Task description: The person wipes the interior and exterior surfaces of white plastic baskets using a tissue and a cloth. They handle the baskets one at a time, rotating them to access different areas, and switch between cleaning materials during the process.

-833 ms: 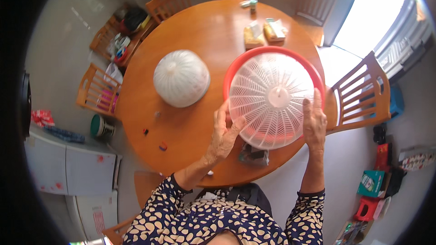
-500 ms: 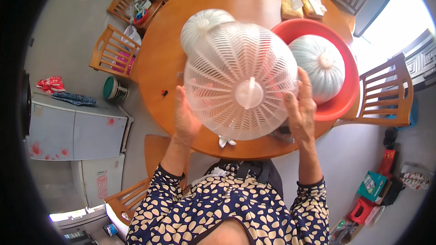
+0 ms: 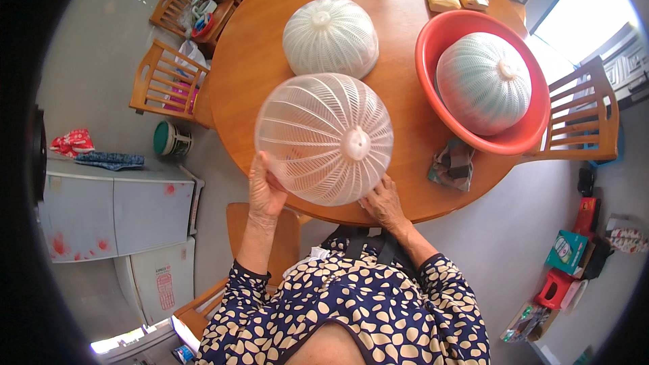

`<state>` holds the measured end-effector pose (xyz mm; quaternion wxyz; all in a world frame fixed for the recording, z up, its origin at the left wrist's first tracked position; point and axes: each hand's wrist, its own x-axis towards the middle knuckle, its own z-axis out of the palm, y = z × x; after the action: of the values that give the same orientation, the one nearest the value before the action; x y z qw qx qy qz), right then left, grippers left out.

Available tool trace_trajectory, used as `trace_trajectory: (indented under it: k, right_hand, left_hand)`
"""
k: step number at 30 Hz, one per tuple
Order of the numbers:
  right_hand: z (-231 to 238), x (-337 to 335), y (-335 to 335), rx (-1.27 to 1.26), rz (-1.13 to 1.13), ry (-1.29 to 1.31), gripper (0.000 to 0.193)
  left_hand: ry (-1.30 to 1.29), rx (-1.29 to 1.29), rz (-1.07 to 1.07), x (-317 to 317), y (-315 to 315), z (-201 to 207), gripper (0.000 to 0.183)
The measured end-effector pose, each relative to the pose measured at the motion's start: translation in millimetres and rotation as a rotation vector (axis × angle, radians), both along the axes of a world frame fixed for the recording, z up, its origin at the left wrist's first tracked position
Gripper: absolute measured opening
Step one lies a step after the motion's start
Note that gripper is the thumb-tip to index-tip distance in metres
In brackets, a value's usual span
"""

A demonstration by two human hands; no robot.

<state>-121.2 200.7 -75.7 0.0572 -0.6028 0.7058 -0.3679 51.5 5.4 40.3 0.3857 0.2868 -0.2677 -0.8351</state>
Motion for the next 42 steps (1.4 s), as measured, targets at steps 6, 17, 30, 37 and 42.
trace_trajectory:
  k: [6, 17, 30, 37, 42]
  right_hand:
    - [15, -23, 33, -0.026, -0.383, -0.336, 0.023]
    - [90, -36, -7, -0.396, -0.650, -0.144, 0.025]
    - [64, -47, -49, -0.265, -0.688, -0.090, 0.022]
    - [53, -51, -52, -0.252, -0.724, -0.094, 0.031]
    - [56, -29, -50, -0.204, -0.709, 0.037, 0.040]
  left_hand:
    - [0.051, 0.316, -0.146, -26, 5, -27, 0.030]
    - [-0.039, 0.303, -0.166, -28, -4, -111, 0.050]
    - [-0.700, -0.292, -0.191, -29, -3, -110, 0.053]
    - [-0.854, -1.037, -0.209, -39, 20, -63, 0.075]
    - [-0.961, -1.767, -0.289, -70, 27, -33, 0.089]
